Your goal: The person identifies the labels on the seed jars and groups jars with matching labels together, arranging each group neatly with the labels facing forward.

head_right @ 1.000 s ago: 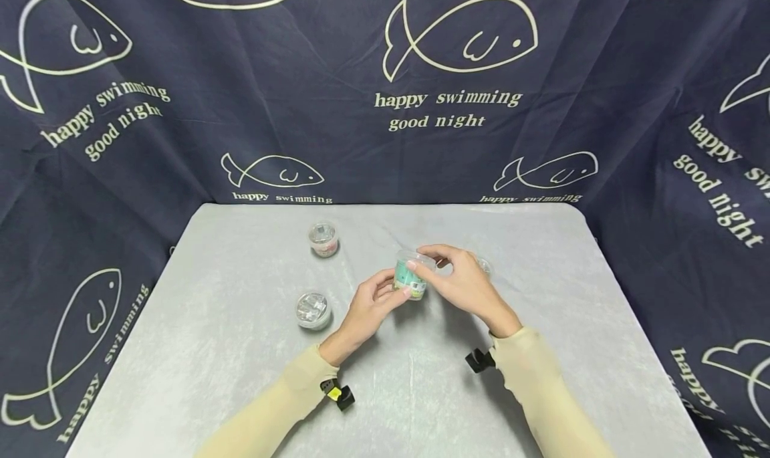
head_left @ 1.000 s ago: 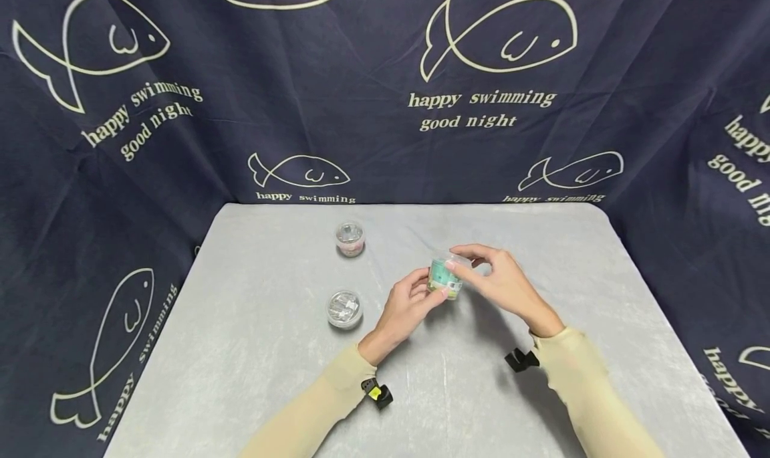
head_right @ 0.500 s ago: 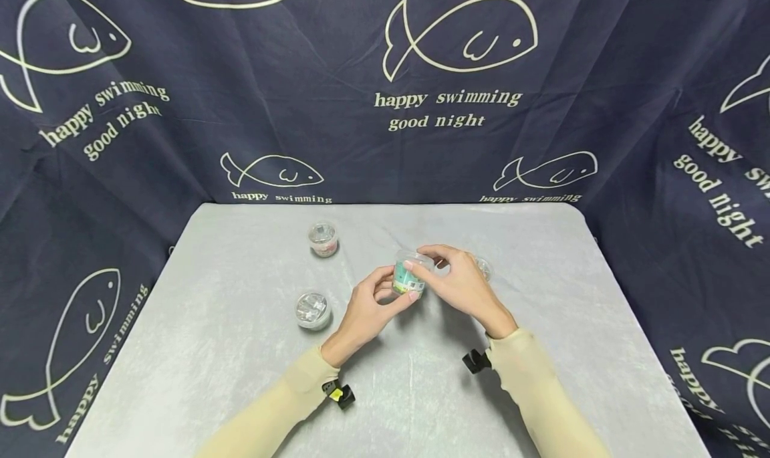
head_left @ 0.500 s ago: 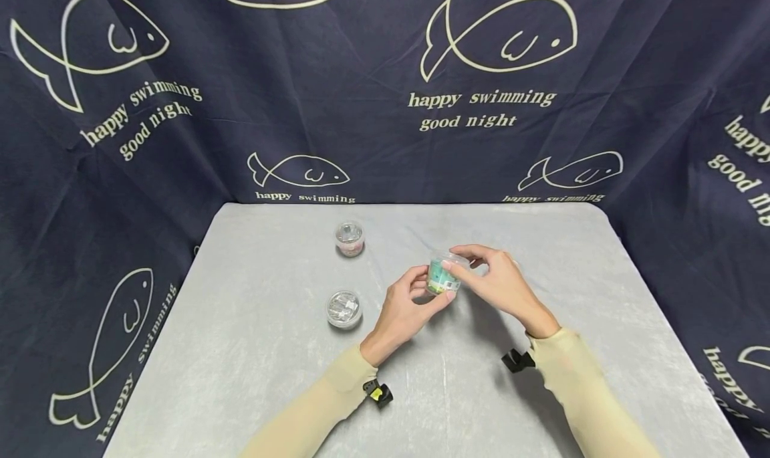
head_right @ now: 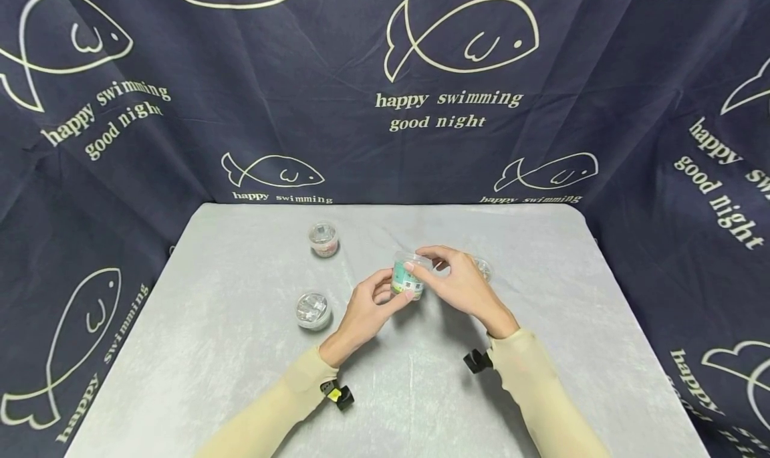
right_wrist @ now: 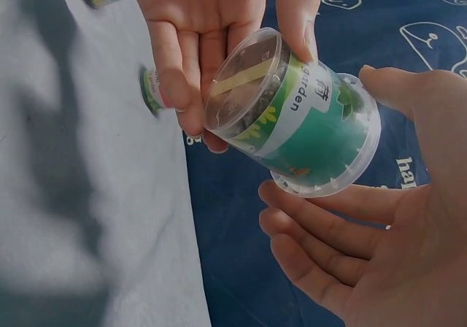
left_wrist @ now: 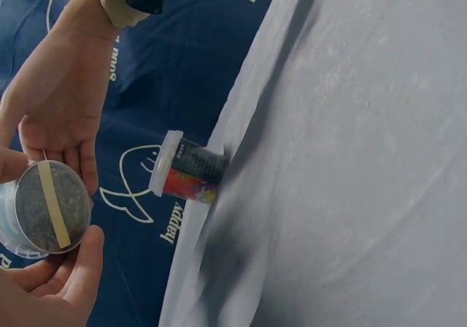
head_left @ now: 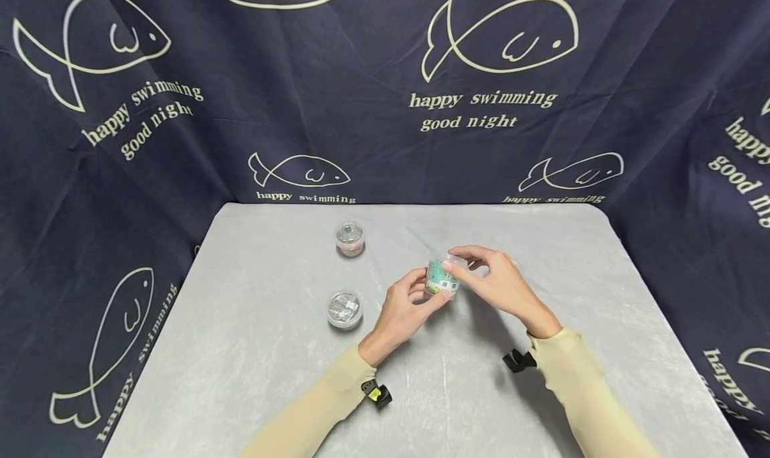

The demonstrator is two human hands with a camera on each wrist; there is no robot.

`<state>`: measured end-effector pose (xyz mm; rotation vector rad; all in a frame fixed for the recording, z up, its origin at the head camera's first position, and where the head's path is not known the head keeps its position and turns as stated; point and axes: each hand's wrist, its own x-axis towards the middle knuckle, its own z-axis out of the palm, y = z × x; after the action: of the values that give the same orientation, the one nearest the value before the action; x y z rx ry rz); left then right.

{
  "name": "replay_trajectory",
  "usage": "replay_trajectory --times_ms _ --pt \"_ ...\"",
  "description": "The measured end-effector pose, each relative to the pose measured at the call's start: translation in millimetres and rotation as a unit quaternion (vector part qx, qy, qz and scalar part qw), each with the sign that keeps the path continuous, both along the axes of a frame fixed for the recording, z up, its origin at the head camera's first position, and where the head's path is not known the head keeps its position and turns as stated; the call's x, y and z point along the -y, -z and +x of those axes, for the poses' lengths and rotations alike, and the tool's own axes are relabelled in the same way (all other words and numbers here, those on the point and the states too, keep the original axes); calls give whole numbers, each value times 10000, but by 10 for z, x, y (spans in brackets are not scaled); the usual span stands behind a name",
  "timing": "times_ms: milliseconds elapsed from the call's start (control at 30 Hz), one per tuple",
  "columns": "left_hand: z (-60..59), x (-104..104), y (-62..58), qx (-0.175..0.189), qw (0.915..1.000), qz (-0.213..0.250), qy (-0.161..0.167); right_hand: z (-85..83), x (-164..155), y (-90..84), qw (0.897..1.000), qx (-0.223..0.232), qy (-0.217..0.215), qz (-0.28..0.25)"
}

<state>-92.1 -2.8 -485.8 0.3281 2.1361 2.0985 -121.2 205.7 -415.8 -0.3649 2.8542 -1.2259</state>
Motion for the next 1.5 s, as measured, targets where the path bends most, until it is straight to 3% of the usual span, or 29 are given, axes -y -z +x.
replay_trajectory --times_ms 533,900,1167,1367,1500 --pt "-4 38 -13 182 9942 920 521 2 -29 -44 9971 455 -286 -542" --pt "17 140 -12 335 9915 793 978 14 -48 -10 9964 176 -627 -540" --pt "49 235 -42 169 9942 -19 1058 6 -49 36 9930 -38 -1009 -612" --pt "98 290 -71 -362 9933 -878 659 13 -39 52 9911 -137 -1136 -680" --pt "146 329 -91 -666 9900 -1173 419 31 -24 49 9900 -171 -1220 -691"
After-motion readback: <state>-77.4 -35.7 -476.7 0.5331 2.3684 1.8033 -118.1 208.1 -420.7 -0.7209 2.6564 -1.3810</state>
